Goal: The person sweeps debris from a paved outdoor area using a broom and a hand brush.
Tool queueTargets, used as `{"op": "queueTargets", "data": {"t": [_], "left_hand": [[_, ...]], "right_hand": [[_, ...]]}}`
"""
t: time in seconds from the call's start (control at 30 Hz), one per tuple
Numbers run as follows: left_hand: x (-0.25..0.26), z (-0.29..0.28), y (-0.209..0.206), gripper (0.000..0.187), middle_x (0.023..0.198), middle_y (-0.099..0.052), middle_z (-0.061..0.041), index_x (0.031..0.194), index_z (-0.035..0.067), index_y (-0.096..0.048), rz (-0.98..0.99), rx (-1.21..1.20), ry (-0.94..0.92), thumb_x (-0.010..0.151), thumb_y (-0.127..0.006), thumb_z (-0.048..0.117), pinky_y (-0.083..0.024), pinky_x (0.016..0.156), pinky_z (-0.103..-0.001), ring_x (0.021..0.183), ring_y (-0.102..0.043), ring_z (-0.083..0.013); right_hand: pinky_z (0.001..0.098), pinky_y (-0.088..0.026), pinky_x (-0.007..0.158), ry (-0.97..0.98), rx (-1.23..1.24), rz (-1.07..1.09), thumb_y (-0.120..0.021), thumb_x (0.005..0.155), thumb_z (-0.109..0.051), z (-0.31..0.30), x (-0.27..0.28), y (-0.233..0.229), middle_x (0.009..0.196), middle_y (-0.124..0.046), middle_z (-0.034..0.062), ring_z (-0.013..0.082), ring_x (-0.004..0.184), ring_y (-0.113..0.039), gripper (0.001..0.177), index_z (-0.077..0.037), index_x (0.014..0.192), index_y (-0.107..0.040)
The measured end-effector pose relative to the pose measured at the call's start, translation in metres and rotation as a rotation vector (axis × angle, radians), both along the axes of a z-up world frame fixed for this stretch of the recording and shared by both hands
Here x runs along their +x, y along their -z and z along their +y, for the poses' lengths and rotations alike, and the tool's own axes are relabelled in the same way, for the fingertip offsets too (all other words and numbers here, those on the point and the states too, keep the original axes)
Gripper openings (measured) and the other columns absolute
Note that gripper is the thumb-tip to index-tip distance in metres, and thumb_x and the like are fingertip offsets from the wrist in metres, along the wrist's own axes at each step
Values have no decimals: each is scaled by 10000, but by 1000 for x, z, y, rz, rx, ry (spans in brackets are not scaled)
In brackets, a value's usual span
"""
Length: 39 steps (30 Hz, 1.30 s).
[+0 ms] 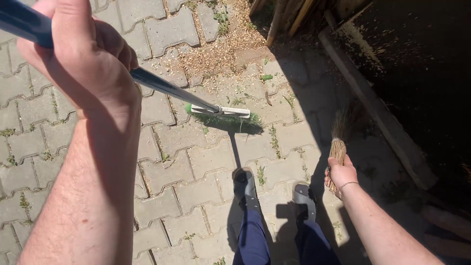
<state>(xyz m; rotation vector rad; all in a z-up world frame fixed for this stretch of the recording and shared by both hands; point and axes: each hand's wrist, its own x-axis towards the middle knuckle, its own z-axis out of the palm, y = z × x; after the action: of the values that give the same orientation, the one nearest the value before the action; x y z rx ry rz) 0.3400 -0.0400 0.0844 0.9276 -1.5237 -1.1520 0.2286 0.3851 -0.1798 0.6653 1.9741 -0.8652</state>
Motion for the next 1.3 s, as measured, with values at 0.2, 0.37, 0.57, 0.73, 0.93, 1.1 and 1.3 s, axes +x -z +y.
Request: {"op": "queueTargets", "data": {"t": [0.2, 0.37, 0.57, 0.73, 0.93, 1.1, 1.3], "left_hand": [[32, 9, 28, 438, 517, -307, -38, 700, 110, -375, 82, -64, -78, 981, -629, 329, -375, 325, -331, 376, -326, -146], [64, 7, 28, 403, 493, -351, -92, 702, 88, -420, 227, 43, -121, 933, -664, 311, -382, 322, -374, 367, -302, -172], [109, -18, -21, 458, 599, -366, -13, 693, 139, -419, -39, 81, -119, 981, -637, 422, -370, 456, -292, 475, -366, -132], [109, -11, 20, 447, 517, -339, -84, 743, 57, -388, 33, -105, -115, 1020, -636, 305, -352, 381, -327, 393, -379, -187], [136, -29, 34, 381, 529, -372, -91, 779, 68, -446, 103, -42, -177, 1003, -629, 315, -397, 380, -349, 408, -332, -171], [133, -27, 21, 457, 510, -303, -22, 667, 129, -363, 113, 21, -191, 975, -630, 333, -357, 349, -304, 398, -323, -116], [125, -26, 22, 432, 503, -340, -39, 682, 106, -394, 62, 47, -193, 965, -612, 349, -335, 370, -306, 398, -342, -142]], "right_hand": [[271, -519, 538, 26, 38, -52, -545, 1000, -166, -153, 66, 25, 1553, -503, 111, 111, 576, -564, 813, -234, 1674, -96], [291, -416, 326, -103, -392, -66, -635, 933, -258, -192, 85, -37, 1144, -647, 42, 149, 540, -511, 777, -333, 1637, -314], [364, -424, 328, 149, 95, 203, -493, 886, -154, -71, 48, 36, 684, -523, 87, 168, 431, -475, 267, -123, 1133, -591], [380, -520, 477, 174, -443, -42, -400, 965, -110, -205, 127, 127, 1199, -491, 135, 216, 572, -561, 558, -188, 1512, -323], [283, -485, 366, -152, -333, -67, -608, 944, -256, -267, 109, -41, 1196, -670, 74, 134, 568, -570, 767, -281, 1640, -290], [301, -365, 285, 73, -55, 117, -489, 957, -156, -183, 58, 46, 588, -457, 72, 142, 381, -415, 238, -166, 1195, -484], [253, -382, 1093, 1096, -650, -229, -287, 1030, -398, -313, 53, 202, 1594, -496, 71, 210, 1408, -483, 611, -52, 1473, -525]]}}
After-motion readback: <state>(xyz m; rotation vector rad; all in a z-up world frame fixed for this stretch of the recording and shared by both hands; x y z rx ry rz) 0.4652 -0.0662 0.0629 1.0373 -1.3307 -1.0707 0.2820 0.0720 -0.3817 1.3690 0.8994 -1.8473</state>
